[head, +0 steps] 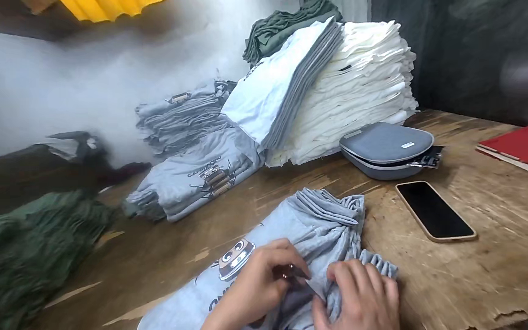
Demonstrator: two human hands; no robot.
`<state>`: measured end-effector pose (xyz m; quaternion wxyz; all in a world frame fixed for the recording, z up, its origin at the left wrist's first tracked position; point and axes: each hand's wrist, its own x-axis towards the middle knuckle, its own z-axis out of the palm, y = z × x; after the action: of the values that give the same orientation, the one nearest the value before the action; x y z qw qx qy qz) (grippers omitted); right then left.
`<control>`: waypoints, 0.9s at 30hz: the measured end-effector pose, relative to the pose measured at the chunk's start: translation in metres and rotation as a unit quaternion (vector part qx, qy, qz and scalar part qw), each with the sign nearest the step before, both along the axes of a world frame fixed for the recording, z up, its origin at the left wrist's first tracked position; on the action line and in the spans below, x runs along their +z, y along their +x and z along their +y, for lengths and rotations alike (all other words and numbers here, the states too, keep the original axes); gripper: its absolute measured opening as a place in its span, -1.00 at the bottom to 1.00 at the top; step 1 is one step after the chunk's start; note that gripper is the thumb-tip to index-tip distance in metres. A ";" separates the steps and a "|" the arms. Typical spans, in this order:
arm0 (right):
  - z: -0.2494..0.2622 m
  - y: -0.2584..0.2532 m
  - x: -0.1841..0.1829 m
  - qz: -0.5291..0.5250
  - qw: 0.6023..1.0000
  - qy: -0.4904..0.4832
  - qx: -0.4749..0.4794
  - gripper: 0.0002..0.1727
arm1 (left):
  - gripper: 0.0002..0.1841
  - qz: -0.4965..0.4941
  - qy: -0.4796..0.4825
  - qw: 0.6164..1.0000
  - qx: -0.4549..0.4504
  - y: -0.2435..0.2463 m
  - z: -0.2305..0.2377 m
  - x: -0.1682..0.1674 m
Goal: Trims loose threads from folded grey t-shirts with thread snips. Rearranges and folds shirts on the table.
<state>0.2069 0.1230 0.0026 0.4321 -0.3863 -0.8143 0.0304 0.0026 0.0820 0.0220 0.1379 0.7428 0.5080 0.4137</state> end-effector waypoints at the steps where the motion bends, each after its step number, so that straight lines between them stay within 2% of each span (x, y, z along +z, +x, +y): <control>1: -0.002 0.004 0.002 0.001 1.000 -0.006 0.006 -0.63 | -0.87 -0.001 0.009 1.000 -0.006 0.000 -0.002 0.001; 3: -0.002 0.012 0.002 0.014 1.000 -0.009 0.025 -0.59 | -0.82 0.029 0.026 0.999 0.023 0.004 -0.005 0.003; 6: 0.002 0.015 -0.007 0.049 0.998 0.003 0.048 -0.52 | -0.70 0.135 0.065 0.983 0.105 0.019 -0.014 0.008; 10: 0.004 0.012 -0.014 0.082 0.995 0.006 0.049 -0.46 | -0.78 0.242 0.155 0.950 0.122 0.031 -0.019 0.013; 14: 0.005 0.012 -0.014 0.087 0.994 0.006 0.062 -0.46 | -0.81 0.314 0.177 0.924 0.126 0.044 -0.020 0.017; 17: 0.005 0.012 -0.015 0.085 0.994 0.008 0.065 -0.50 | -0.77 0.337 0.190 0.914 0.125 0.053 -0.016 0.015; 19: 0.005 0.012 -0.015 0.081 0.995 0.008 0.058 -0.49 | -0.80 0.302 0.177 0.928 0.132 0.053 -0.015 0.014; 21: 0.006 0.013 -0.015 0.076 0.996 0.006 0.049 -0.52 | -0.84 0.229 0.117 0.957 0.138 0.047 -0.015 0.014; 23: 0.006 0.015 -0.013 0.073 0.996 0.009 0.047 -0.62 | -0.58 0.139 0.026 0.983 0.116 0.038 -0.012 0.010; 24: 0.006 0.014 -0.013 0.078 0.996 0.012 0.050 -0.69 | -0.55 0.096 0.000 0.990 0.104 0.033 -0.009 0.005; 27: 0.011 0.014 -0.012 0.119 0.984 -0.028 0.132 -0.75 | -0.85 -0.022 -0.025 0.999 0.031 0.020 0.000 -0.002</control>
<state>0.2204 0.1341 -0.0099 0.5069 -0.2815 -0.7997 0.1558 0.0223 0.0818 0.0197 0.1553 0.7136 0.5377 0.4213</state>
